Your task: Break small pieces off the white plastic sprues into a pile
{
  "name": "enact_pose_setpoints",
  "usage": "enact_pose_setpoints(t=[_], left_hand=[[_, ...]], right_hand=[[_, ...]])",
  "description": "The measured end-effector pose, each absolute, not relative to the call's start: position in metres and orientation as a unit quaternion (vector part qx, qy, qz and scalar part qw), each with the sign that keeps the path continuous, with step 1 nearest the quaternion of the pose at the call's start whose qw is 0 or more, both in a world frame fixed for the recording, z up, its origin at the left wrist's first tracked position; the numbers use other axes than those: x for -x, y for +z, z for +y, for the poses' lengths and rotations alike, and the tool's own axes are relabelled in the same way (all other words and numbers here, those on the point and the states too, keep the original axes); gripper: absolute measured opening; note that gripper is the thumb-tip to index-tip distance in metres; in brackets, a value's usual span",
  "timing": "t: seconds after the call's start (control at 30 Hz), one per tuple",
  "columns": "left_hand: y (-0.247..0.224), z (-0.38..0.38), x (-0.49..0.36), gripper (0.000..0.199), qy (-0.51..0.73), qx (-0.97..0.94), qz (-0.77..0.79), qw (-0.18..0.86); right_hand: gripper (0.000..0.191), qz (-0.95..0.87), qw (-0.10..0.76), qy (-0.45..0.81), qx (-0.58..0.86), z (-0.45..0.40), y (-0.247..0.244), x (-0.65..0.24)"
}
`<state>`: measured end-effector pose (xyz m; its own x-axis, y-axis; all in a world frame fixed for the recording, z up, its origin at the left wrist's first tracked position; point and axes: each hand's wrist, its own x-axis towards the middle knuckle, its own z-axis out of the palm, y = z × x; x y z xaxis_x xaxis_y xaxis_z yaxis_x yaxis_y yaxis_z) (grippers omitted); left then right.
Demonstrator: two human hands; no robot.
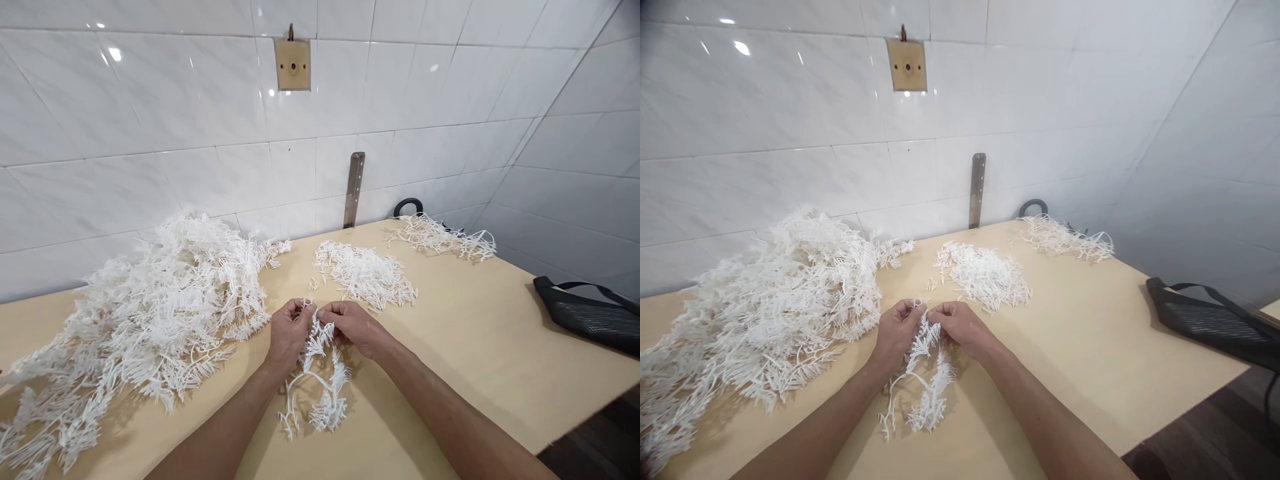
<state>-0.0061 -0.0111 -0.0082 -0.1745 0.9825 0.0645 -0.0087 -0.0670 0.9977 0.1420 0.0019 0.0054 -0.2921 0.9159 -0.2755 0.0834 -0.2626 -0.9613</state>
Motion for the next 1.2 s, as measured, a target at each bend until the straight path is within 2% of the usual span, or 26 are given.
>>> enact_pose_setpoints(t=[0.43, 0.57, 0.67, 0.77, 1.03, 1.2], left_hand=[[-0.0051, -0.0144, 0.0042, 0.029, 0.564, -0.458, 0.514, 0.455], [-0.0041, -0.0156, 0.0053, 0.028, 0.556, -0.472, 0.514, 0.451], [-0.0031, -0.0162, 0.0056, 0.027, 0.548, -0.492, 0.513, 0.442], [-0.0042, -0.0153, 0.0059, 0.024, 0.541, -0.5, 0.519, 0.433], [-0.0058, -0.0125, 0.0106, 0.022, 0.52, -0.52, 0.516, 0.439], [-0.0015, -0.0146, 0.0108, 0.03, 0.5, -0.545, 0.522, 0.423]], right_hand=[[0.022, -0.523, 0.362, 0.592, 0.495, 0.0034, -0.0018, -0.1418], [0.013, -0.577, 0.389, 0.502, 0.513, 0.0023, -0.0017, -0.1403], [0.011, -0.635, 0.397, 0.395, 0.532, 0.0002, 0.0008, -0.1396], [0.01, -0.67, 0.4, 0.34, 0.525, -0.002, 0.0033, -0.1397], [0.011, -0.691, 0.413, 0.358, 0.472, -0.0023, 0.0016, -0.1416], [0.011, -0.696, 0.416, 0.331, 0.483, -0.0001, -0.0022, -0.1433]])
